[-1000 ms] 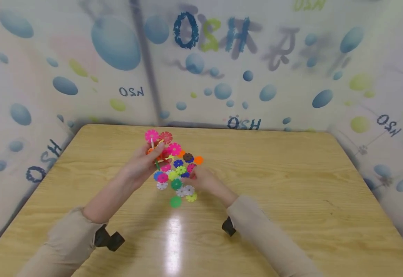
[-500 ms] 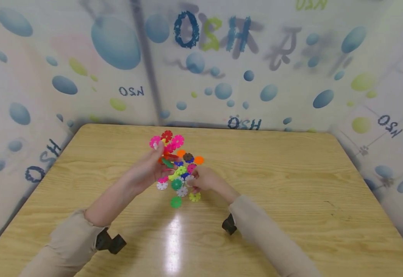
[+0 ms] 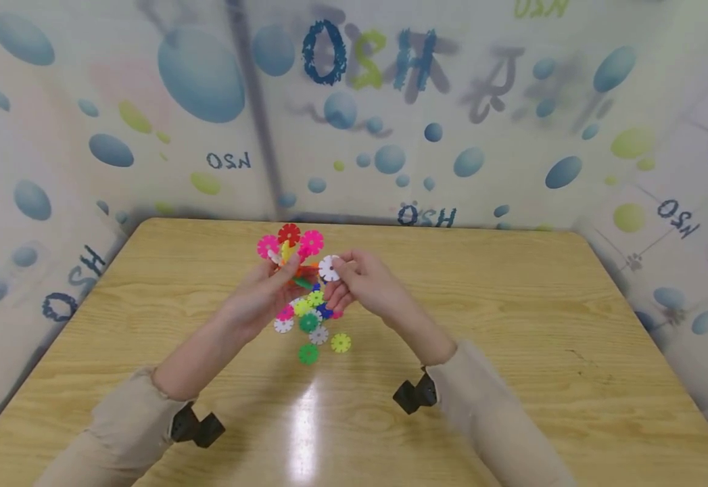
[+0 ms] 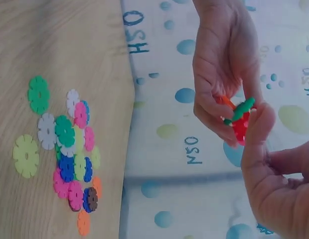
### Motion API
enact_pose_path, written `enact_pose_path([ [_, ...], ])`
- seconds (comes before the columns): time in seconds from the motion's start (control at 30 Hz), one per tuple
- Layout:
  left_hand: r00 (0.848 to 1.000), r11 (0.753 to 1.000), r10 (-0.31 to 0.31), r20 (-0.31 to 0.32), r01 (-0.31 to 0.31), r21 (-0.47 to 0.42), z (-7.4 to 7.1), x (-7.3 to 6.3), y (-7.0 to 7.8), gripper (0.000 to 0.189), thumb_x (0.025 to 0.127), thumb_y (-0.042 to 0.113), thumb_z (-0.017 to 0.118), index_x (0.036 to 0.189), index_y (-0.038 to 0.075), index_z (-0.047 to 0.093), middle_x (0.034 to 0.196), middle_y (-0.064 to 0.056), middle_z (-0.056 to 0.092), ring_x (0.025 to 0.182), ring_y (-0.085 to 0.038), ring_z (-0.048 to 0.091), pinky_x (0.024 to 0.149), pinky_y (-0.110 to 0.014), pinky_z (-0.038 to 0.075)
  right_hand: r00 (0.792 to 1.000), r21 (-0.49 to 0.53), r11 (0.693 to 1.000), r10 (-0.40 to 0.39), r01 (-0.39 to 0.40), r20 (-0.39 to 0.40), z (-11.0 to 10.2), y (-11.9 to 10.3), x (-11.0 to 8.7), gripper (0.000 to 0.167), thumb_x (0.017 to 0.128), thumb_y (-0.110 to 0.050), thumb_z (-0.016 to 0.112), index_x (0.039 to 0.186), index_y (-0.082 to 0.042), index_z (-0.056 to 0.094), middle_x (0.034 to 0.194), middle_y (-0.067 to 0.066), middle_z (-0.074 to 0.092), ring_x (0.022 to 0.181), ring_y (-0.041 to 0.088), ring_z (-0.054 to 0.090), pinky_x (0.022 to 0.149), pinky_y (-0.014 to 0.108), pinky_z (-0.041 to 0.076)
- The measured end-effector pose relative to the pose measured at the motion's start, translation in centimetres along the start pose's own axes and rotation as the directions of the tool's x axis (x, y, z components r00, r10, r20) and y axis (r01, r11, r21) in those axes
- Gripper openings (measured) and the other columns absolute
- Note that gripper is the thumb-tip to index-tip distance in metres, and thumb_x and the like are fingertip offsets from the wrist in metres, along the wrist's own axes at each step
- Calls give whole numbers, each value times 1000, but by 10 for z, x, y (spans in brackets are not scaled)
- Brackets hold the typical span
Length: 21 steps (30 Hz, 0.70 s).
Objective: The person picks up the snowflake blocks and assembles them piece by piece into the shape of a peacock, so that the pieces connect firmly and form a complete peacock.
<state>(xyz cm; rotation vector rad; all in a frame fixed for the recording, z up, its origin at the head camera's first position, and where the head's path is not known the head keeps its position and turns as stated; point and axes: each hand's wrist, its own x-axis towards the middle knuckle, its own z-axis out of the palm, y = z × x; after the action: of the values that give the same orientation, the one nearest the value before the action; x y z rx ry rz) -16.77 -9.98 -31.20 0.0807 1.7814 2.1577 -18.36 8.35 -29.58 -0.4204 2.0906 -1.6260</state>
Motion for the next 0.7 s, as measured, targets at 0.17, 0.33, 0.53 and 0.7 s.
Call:
enact_pose_path([
  [0.17,1000,1000,-6,-19,6,11,2,0,0,29,97,30,42,108,4,49,88,3,57,92,-16,54,102,-41,39,999,-35,999,-13,11,-44,8,0,2,23,99,-18,38,104,4,40,72,10,62,57,13,59,57,25,54],
  [0.33,1000,1000,-1,2,1,13,0,0,-1,27,97,26,41,101,2,54,84,5,60,91,-15,56,99,-37,43,997,-102,994,-37,30,-74,12,1,2,19,99,-16,36,104,2,40,75,20,62,57,17,59,57,28,55],
  [0.53,999,998,29,34,-31,63,-1,3,-2,36,97,26,41,111,-4,54,88,5,64,97,-16,59,100,-35,43,986,-141,986,-110,92,-124,16,3,0,20,99,-17,34,100,3,40,71,19,62,57,20,59,58,36,55],
  [0.7,999,991,25,-38,-20,134,3,4,-3,35,95,28,46,108,-3,56,100,-7,66,110,-28,58,100,-34,43,966,-230,967,-157,109,-204,19,6,0,18,99,-16,37,96,1,44,68,15,61,55,19,59,55,32,54],
])
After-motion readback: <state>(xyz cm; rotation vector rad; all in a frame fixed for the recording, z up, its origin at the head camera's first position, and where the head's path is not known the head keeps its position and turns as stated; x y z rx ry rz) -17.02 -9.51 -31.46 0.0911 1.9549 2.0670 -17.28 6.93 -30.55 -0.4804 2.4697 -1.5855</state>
